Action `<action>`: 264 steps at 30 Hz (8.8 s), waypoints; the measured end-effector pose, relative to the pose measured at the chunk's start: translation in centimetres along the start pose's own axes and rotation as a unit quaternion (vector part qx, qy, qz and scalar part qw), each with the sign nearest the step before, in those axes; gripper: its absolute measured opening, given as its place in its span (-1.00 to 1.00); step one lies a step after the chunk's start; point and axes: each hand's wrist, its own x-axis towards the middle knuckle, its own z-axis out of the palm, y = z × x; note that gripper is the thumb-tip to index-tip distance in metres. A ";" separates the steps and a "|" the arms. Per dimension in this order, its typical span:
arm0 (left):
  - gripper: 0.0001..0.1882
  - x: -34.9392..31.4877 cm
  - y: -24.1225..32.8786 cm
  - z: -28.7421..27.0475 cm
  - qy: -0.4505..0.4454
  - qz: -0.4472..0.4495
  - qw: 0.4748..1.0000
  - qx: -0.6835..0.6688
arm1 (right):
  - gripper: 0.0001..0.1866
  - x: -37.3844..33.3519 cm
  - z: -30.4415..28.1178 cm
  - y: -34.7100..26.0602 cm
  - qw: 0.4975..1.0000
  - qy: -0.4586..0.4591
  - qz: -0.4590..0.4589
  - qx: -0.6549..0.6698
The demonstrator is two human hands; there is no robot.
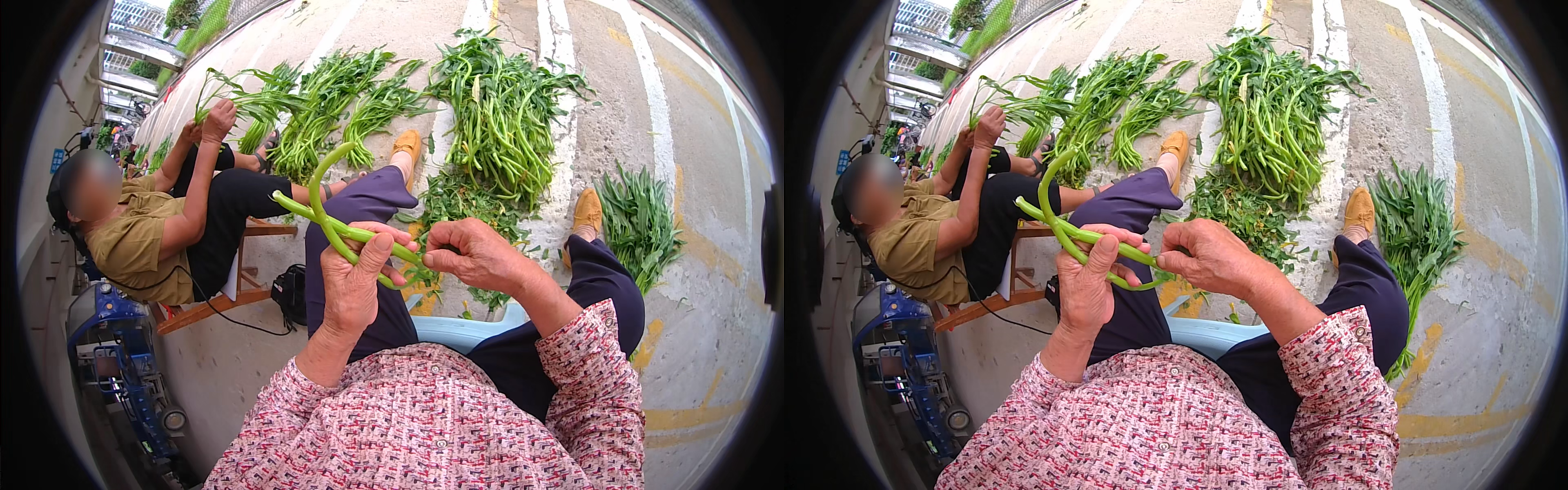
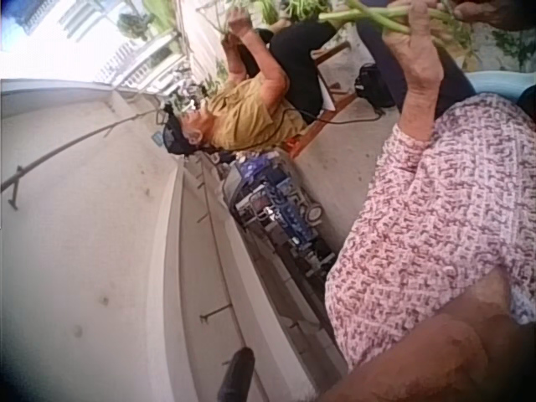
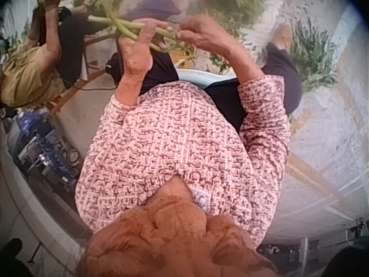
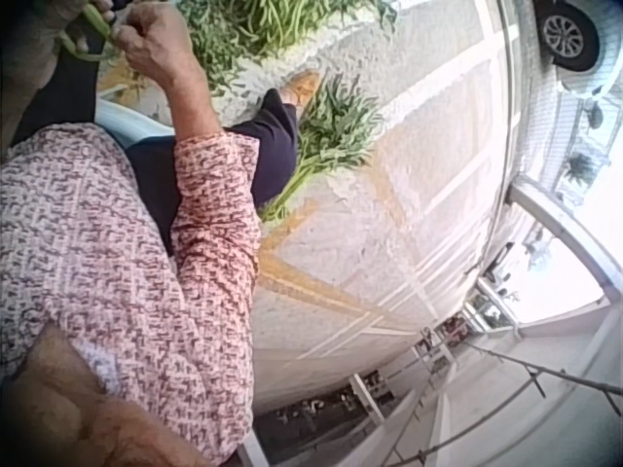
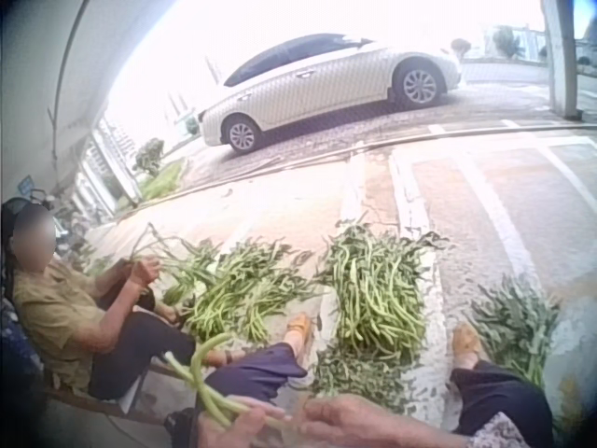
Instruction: The person strips leaves from green vegetable stalks by hand and places them in a pile on the pavement while sitting on a stool.
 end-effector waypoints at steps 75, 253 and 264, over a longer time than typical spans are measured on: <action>-0.77 1.9 0.7 -11.0 0.286 -0.003 0.916 -0.281 | -0.84 -1.9 -3.5 1.6 0.979 -0.147 0.116 0.076; -0.57 -3.5 1.1 -7.7 0.135 0.003 0.989 -0.062 | -0.92 0.8 -2.5 1.0 0.934 0.125 0.047 0.331; -0.70 -4.0 -0.2 -9.2 0.181 -0.039 0.975 -0.120 | -0.89 1.9 -1.7 -0.1 0.953 0.114 0.040 0.277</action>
